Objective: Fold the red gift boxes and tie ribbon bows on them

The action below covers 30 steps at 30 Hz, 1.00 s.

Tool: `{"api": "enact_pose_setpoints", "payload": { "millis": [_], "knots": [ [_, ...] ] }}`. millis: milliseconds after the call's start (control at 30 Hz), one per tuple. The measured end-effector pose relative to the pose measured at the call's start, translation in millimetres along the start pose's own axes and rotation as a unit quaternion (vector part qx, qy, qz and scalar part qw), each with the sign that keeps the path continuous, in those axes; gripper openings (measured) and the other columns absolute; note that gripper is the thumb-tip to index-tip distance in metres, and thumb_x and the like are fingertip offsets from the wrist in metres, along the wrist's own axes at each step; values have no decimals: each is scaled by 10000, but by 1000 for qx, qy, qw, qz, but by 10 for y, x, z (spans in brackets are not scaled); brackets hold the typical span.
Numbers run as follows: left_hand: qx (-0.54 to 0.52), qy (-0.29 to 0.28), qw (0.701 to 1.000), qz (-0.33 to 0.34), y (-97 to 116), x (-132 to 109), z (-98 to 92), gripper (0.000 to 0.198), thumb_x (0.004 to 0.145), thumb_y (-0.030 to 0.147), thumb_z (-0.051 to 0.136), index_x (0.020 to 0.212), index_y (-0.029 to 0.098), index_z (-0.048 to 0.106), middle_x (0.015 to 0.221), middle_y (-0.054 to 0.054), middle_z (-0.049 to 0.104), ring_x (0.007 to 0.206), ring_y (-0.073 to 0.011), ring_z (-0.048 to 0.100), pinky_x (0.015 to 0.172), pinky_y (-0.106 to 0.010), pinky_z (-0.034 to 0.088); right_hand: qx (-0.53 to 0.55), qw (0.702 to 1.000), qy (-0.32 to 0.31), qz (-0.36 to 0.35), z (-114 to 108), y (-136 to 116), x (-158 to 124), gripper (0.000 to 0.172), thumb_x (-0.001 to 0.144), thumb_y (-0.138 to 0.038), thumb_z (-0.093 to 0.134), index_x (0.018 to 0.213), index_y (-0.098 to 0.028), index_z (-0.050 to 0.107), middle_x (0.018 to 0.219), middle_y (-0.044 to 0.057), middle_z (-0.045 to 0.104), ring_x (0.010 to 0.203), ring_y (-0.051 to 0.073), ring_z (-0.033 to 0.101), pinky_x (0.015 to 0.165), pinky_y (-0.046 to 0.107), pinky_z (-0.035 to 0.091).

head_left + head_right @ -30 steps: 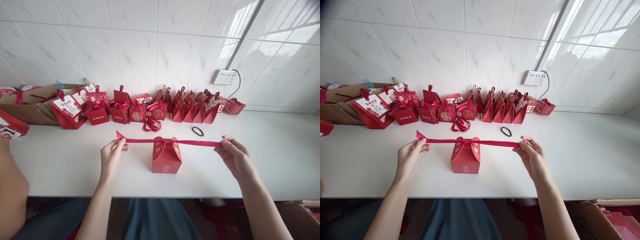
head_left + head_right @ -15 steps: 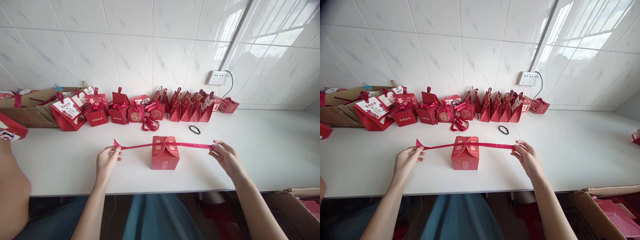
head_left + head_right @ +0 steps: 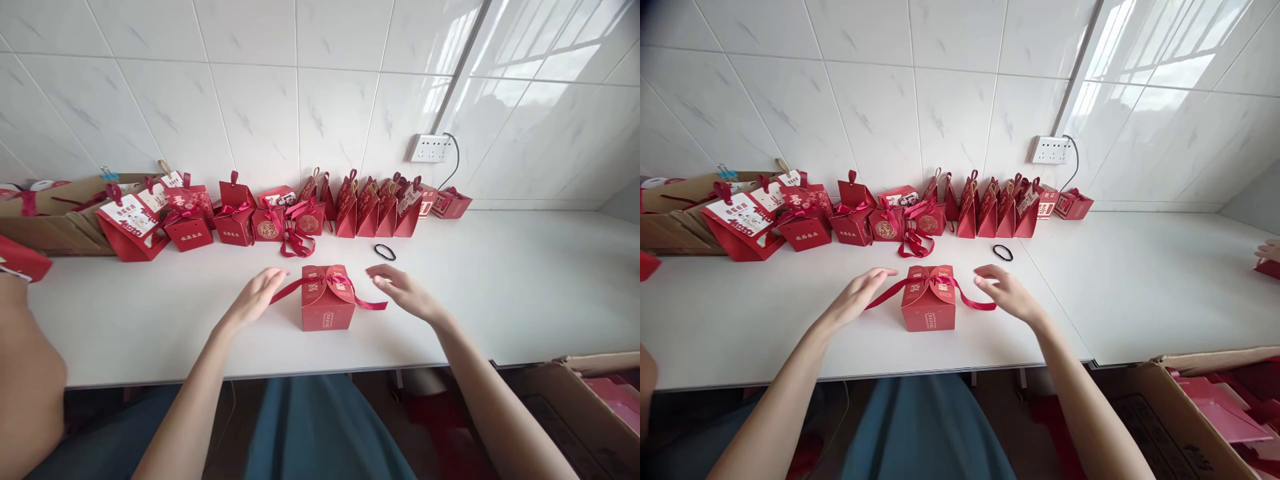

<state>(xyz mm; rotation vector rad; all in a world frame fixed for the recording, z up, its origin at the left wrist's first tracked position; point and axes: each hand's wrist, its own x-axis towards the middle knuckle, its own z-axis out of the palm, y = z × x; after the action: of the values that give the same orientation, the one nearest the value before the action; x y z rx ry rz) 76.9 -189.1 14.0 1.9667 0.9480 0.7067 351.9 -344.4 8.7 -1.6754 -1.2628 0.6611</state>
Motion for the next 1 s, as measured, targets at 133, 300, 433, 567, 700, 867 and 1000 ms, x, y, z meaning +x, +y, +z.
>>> {"api": "enact_pose_setpoints", "payload": {
  "millis": [133, 300, 433, 567, 700, 867, 1000],
  "knots": [
    [-135, -164, 976, -46, 105, 106, 161, 408, 794, 546, 541, 643, 175, 623, 712, -43, 651, 703, -208, 599, 693, -298, 468, 84, 987, -134, 14, 289, -121, 201, 589, 778, -718, 504, 816, -146, 638, 853, 75, 655, 869, 218, 609, 860, 386, 466],
    [-297, -188, 933, -76, 32, 61, 221, 417, 793, 508, 597, 577, 166, 499, 569, 13, 506, 514, -102, 467, 521, -235, 377, 206, 962, -173, 39, 444, -13, 237, 500, 794, -643, 560, 696, -153, 545, 672, 19, 589, 631, 126, 551, 617, 260, 439],
    [-297, -201, 930, -85, -47, 53, 226, 388, 771, 496, 641, 627, 150, 540, 618, -4, 558, 544, -94, 506, 523, -216, 394, 242, 951, -185, 45, 414, 45, 228, 506, 746, -634, 629, 643, -186, 417, 494, -69, 418, 453, 59, 336, 465, 208, 268],
    [-276, -223, 929, -105, -122, 71, 199, 449, 747, 555, 646, 614, 139, 541, 518, 0, 561, 411, -60, 436, 405, -187, 318, 239, 945, -218, 54, 311, 36, 232, 558, 660, -651, 701, 590, -191, 395, 419, -113, 264, 415, 37, 186, 427, 203, 151],
    [-252, -243, 928, -132, -153, 69, 123, 506, 728, 631, 620, 612, 145, 544, 340, 45, 470, 249, -18, 220, 295, -170, 124, 232, 942, -233, 60, 227, 4, 249, 530, 654, -603, 735, 557, -179, 433, 426, -106, 249, 414, 38, 185, 419, 208, 118],
    [-237, -277, 919, -149, -197, 35, 51, 558, 651, 690, 649, 570, 146, 551, 278, 42, 444, 205, -21, 163, 252, -172, 94, 238, 939, -240, 61, 188, 8, 304, 516, 656, -564, 755, 539, -173, 440, 455, -112, 202, 436, 32, 147, 441, 219, 122],
    [-230, -296, 914, -157, -276, 11, 44, 565, 645, 702, 646, 581, 147, 559, 272, 34, 452, 195, -31, 190, 248, -169, 111, 234, 937, -252, 65, 168, 64, 323, 487, 652, -550, 763, 549, -162, 486, 458, -116, 194, 441, 33, 148, 454, 228, 143]
  ]
}}
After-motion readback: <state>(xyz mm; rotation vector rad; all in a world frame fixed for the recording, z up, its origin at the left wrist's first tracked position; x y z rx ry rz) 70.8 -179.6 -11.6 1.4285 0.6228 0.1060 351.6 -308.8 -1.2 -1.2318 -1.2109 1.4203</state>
